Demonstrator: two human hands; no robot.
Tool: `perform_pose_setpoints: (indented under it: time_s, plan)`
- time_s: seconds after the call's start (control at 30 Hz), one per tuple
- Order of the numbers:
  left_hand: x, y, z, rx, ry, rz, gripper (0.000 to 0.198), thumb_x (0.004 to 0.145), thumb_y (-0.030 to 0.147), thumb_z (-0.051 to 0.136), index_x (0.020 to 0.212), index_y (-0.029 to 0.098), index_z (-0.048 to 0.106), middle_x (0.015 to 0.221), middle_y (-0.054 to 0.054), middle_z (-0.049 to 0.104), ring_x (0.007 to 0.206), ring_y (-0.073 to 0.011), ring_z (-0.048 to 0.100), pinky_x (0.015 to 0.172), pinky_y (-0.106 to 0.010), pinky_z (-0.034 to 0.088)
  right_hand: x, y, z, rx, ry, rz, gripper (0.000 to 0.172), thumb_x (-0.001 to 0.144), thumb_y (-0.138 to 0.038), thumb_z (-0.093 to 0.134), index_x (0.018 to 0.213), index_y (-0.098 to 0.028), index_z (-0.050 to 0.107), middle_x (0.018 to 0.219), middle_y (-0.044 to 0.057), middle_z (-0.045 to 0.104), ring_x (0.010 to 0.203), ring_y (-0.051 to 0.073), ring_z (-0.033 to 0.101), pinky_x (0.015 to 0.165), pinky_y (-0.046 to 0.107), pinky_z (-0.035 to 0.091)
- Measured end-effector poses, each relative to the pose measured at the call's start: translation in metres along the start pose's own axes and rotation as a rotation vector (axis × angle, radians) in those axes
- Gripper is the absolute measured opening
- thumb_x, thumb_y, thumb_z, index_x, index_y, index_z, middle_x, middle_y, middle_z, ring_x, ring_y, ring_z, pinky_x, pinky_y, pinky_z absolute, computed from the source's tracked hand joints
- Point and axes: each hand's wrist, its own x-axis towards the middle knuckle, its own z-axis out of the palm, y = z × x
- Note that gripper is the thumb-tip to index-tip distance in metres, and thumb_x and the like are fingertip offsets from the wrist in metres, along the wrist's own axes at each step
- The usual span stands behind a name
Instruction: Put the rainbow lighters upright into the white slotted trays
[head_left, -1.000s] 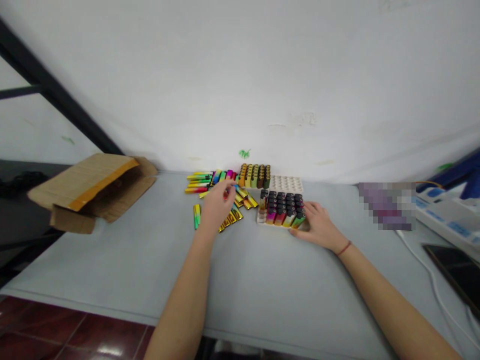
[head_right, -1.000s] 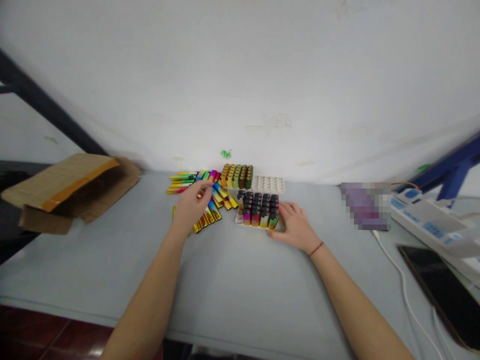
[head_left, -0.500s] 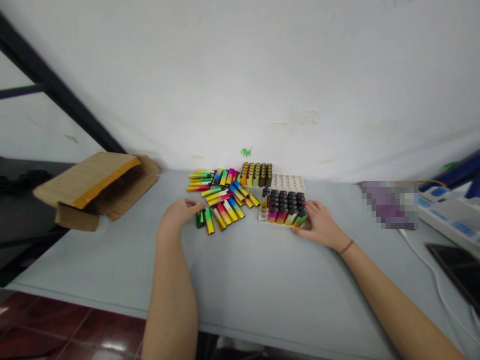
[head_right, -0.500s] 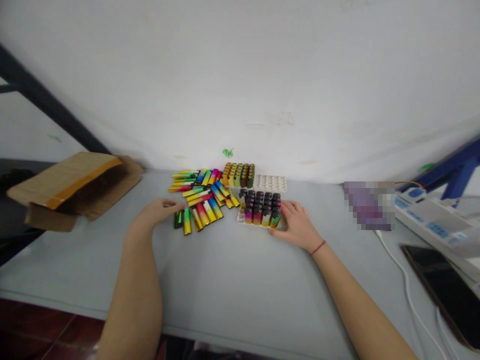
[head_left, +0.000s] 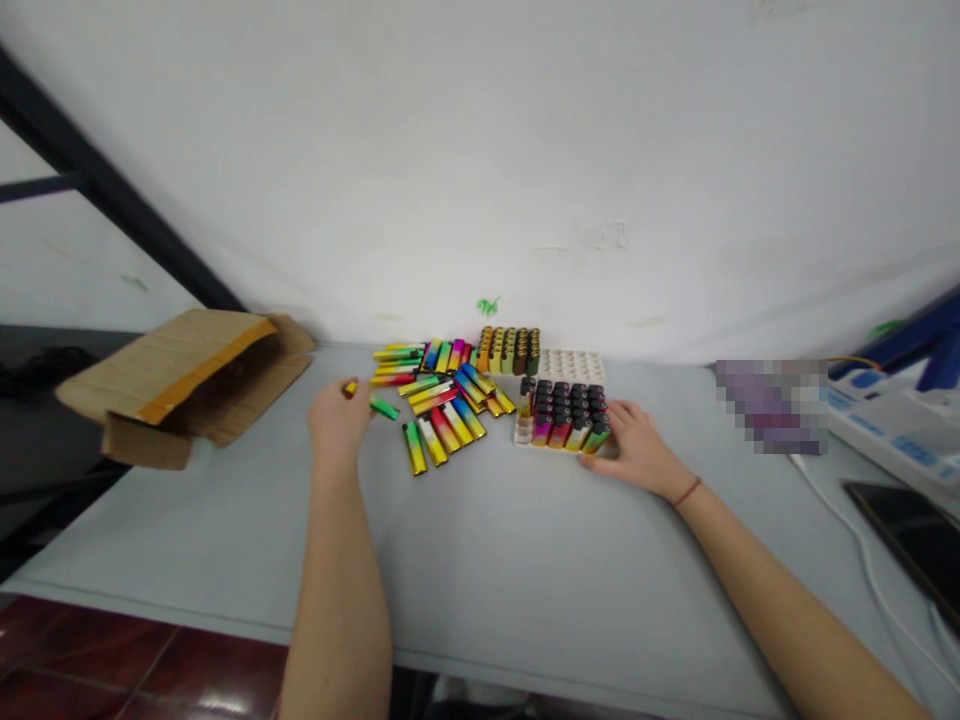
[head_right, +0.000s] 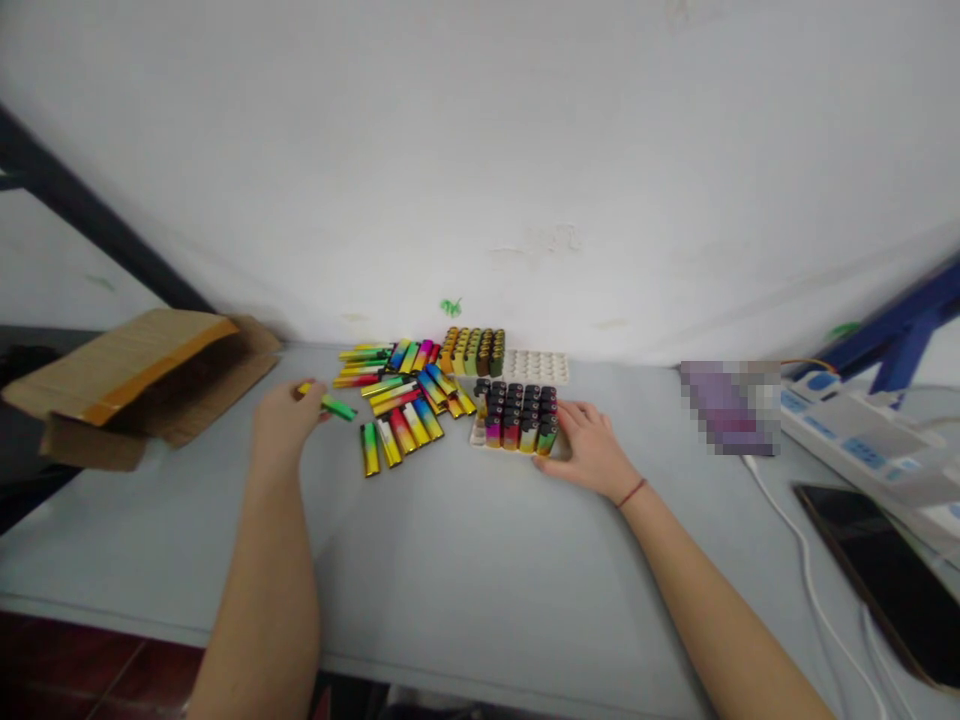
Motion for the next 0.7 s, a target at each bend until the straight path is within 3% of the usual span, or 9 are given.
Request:
perform_pose_setpoints:
  time_s: [0.07,0.13,0.3,0.43,0.53,0.7]
  plan:
    - [-0.005,0.009,0.003,-0.39,0.055,-0.053,0.008,0.085,0.023,0.059,0.088,0.016,0.064,0.07,0.001,0.062,0.061,-0.014,0.064,0.065,-0.027,0.056,0.0,-0.001,0.0,-0.001,0.0,0.001,0.068,0.077,-0.055,0.064,0.132,-0.015,0.054,0.134,0.019,0.059,0.117,0.038,0.05,0.093,0.051,0.044]
    - [-0.011,0.019,0.008,-0.731,0.028,-0.159,0.007,0.087,0.019,0.06,0.081,0.016,0.058,0.069,0.003,0.06,0.055,-0.007,0.06,0.058,-0.019,0.056,0.0,-0.001,-0.001,-0.002,-0.004,0.002,0.068,0.077,-0.054,0.064,0.131,-0.015,0.054,0.134,0.019,0.059,0.116,0.038,0.05,0.092,0.051,0.044]
    - [-0.026,0.041,0.027,-1.208,-0.189,-0.415,0.018,0.092,0.009,0.057,0.074,0.013,0.055,0.064,0.002,0.061,0.056,-0.004,0.061,0.058,-0.011,0.056,0.0,-0.002,-0.001,-0.006,0.003,0.0,0.068,0.077,-0.055,0.065,0.131,-0.015,0.055,0.135,0.019,0.059,0.116,0.038,0.05,0.092,0.052,0.044]
    - [-0.037,0.05,0.041,-1.361,-0.388,-0.56,0.019,0.094,0.004,0.049,0.08,0.013,0.058,0.068,-0.001,0.063,0.06,-0.0074,0.064,0.061,-0.016,0.06,0.001,-0.001,-0.001,-0.007,-0.005,0.005,0.069,0.077,-0.055,0.065,0.131,-0.014,0.055,0.135,0.019,0.059,0.117,0.038,0.05,0.093,0.052,0.044]
    - [-0.046,0.056,0.047,-1.39,-0.455,-0.64,0.02,0.095,0.006,0.043,0.083,0.013,0.058,0.072,-0.005,0.065,0.063,-0.0097,0.065,0.061,-0.018,0.06,0.001,-0.001,-0.001,-0.012,-0.007,0.006,0.069,0.077,-0.055,0.065,0.131,-0.013,0.055,0.136,0.02,0.058,0.117,0.038,0.05,0.093,0.052,0.044]
    - [-0.057,0.063,0.053,-1.273,-0.531,-0.607,0.02,0.094,0.013,0.041,0.081,0.014,0.057,0.069,-0.005,0.065,0.062,-0.0135,0.066,0.058,-0.024,0.059,0.001,0.0,0.0,-0.005,-0.001,-0.003,0.069,0.077,-0.055,0.065,0.13,-0.013,0.055,0.135,0.02,0.059,0.117,0.038,0.05,0.095,0.052,0.043]
